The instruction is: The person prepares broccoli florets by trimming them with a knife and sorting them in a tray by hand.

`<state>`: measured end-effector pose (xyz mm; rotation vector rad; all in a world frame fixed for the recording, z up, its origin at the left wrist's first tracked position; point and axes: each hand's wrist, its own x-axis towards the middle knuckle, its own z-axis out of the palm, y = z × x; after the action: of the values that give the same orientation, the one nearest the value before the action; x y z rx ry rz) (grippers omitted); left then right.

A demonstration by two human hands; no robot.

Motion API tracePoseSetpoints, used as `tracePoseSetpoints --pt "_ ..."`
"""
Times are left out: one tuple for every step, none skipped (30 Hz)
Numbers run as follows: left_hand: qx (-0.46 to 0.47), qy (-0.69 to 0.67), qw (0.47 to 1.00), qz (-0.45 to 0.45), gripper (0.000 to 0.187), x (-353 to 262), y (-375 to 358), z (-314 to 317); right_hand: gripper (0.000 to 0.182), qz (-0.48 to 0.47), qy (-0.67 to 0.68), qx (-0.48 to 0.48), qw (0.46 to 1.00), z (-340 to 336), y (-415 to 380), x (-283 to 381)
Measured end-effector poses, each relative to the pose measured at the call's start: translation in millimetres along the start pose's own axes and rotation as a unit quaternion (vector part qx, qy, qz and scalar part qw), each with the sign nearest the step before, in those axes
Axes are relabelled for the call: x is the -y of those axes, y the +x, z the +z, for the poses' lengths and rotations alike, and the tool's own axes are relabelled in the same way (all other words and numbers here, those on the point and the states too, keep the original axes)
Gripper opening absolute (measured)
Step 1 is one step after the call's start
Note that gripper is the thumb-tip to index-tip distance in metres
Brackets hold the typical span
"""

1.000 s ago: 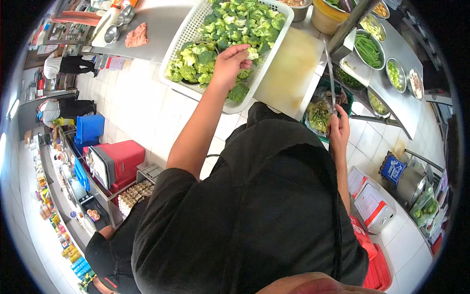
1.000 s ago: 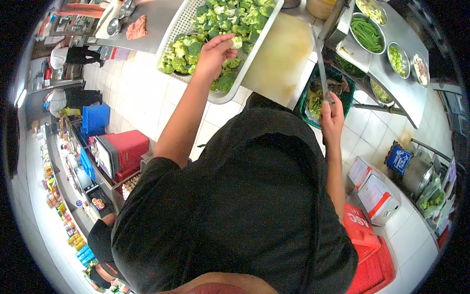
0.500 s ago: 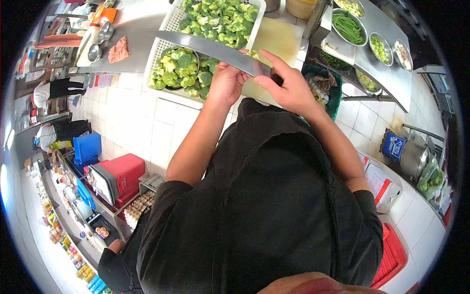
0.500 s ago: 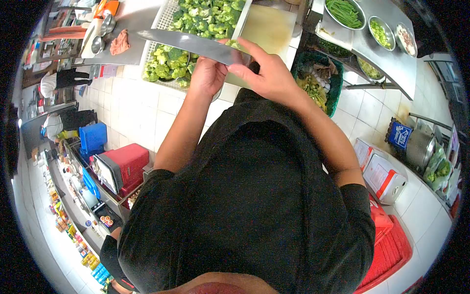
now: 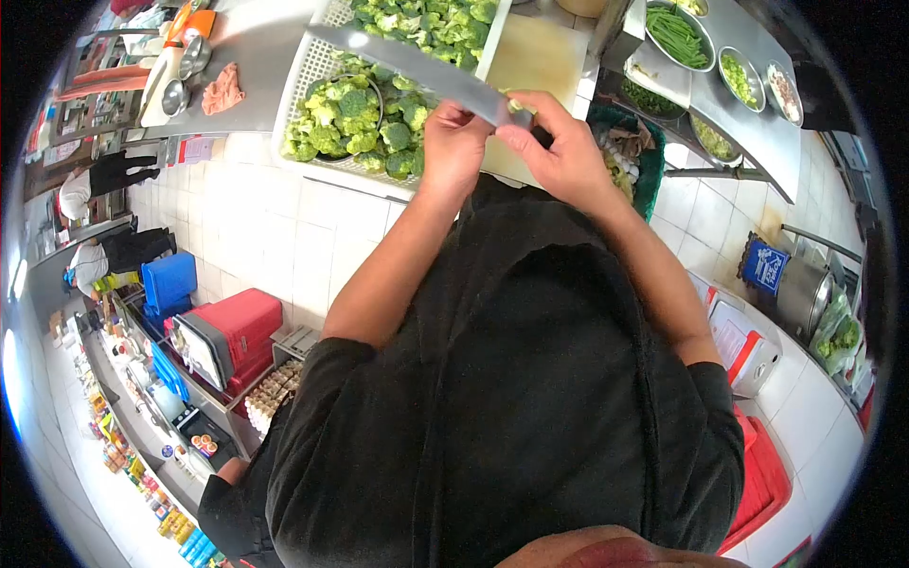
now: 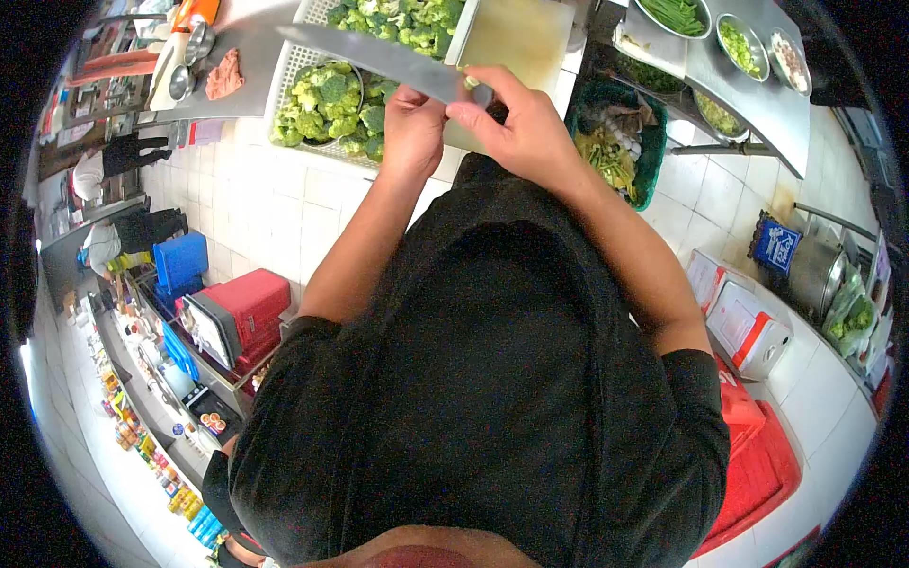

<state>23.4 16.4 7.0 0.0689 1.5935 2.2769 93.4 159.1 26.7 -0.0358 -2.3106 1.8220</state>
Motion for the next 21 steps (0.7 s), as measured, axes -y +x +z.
tracePoseSetpoints --pt "0.0 0.008 1.0 0.002 0.015 -0.6 -0.2 2.9 0.044 0.017 0.004 -0.007 1.0 -0.1 1.4 1.0" --pt "0.0 0.016 1.0 0.005 0.011 0.0 -0.5 4.8 0.042 0.034 0.009 -0.013 0.999 0.0 1.8 1.0" --pt "0.008 0.025 1.0 0.009 0.011 1.6 0.1 5.7 0.04 0.041 0.016 -0.017 0.999 -0.1 1.1 -1.6" --pt "0.015 0.034 0.999 0.013 0.011 2.6 1.3 5.9 0.039 0.047 0.024 -0.02 0.998 -0.3 0.0 -5.6" --pt "0.02 0.044 0.999 0.02 0.011 3.2 3.2 5.3 0.037 0.052 0.032 -0.021 0.998 -0.5 -0.8 -9.7" --pt "0.019 0.063 0.998 0.024 0.011 5.5 4.5 3.6 0.035 0.044 0.042 -0.048 0.997 -1.5 -2.5 -14.6" --pt "0.017 0.082 0.996 0.029 0.012 9.0 5.1 -0.1 0.034 0.035 0.054 -0.073 0.995 -3.8 -4.6 -20.9" --pt "0.012 0.102 0.994 0.035 0.013 10.5 6.4 -5.8 0.033 0.027 0.066 -0.096 0.993 -7.7 -5.6 -27.0" --pt "0.015 0.115 0.993 0.025 0.017 9.8 7.7 -12.8 0.032 0.055 0.047 -0.112 0.991 -17.6 -7.2 -27.5" --pt "0.006 0.149 0.988 0.034 0.018 6.9 5.4 -20.2 0.032 0.084 0.028 -0.128 0.988 -29.6 -10.0 -28.8" --pt "-0.002 0.183 0.982 0.044 0.018 2.8 3.3 -27.4 0.032 0.089 0.059 -0.148 0.983 -38.8 -13.8 -39.1" --pt "-0.01 0.215 0.975 0.054 0.018 -0.7 1.6 -34.2 0.033 0.095 0.089 -0.168 0.977 -49.2 -17.9 -51.3" --pt "-0.008 0.241 0.964 0.111 0.018 -2.8 -0.9 -46.6 0.035 0.116 0.068 -0.169 0.976 -63.1 -24.9 -60.3" --pt "-0.013 0.312 0.938 0.149 0.018 -10.7 -3.6 -59.4 0.038 0.138 0.046 -0.171 0.975 -77.2 -35.0 -67.3" --pt "-0.017 0.381 0.906 0.185 0.018 -21.1 -6.7 -73.8 0.04 0.155 0.036 -0.185 0.97 -87.8 -47.0 -73.0" --pt "-0.02 0.447 0.867 0.22 0.018 -30.5 -10.2 -87.3 0.042 0.172 0.026 -0.199 0.965 -96.5 -59.8 -80.0" --pt "-0.021 0.489 0.844 0.219 0.019 -38.6 -14.8 -99.5 0.038 0.167 -0.003 -0.226 0.96 -102.5 -72.2 -93.5" --pt "-0.021 0.531 0.818 0.219 0.021 -46.6 -19.7 -111.3 0.033 0.162 -0.031 -0.252 0.954 -107.4 -84.1 -107.5" --pt "-0.021 0.572 0.791 0.217 0.022 -52.2 -23.8 -121.3 0.029 0.182 -0.009 -0.249 0.951 -114.2 -95.5 -115.8" --pt "-0.015 0.593 0.777 0.211 0.022 -54.1 -27.2 -129.7 0.026 0.202 0.014 -0.247 0.948 -121.8 -107.0 -122.5" --pt "-0.008 0.614 0.762 0.205 0.023 -53.8 -30.0 -137.6 0.023 0.221 0.036 -0.245 0.943 -128.7 -116.2 -130.8"
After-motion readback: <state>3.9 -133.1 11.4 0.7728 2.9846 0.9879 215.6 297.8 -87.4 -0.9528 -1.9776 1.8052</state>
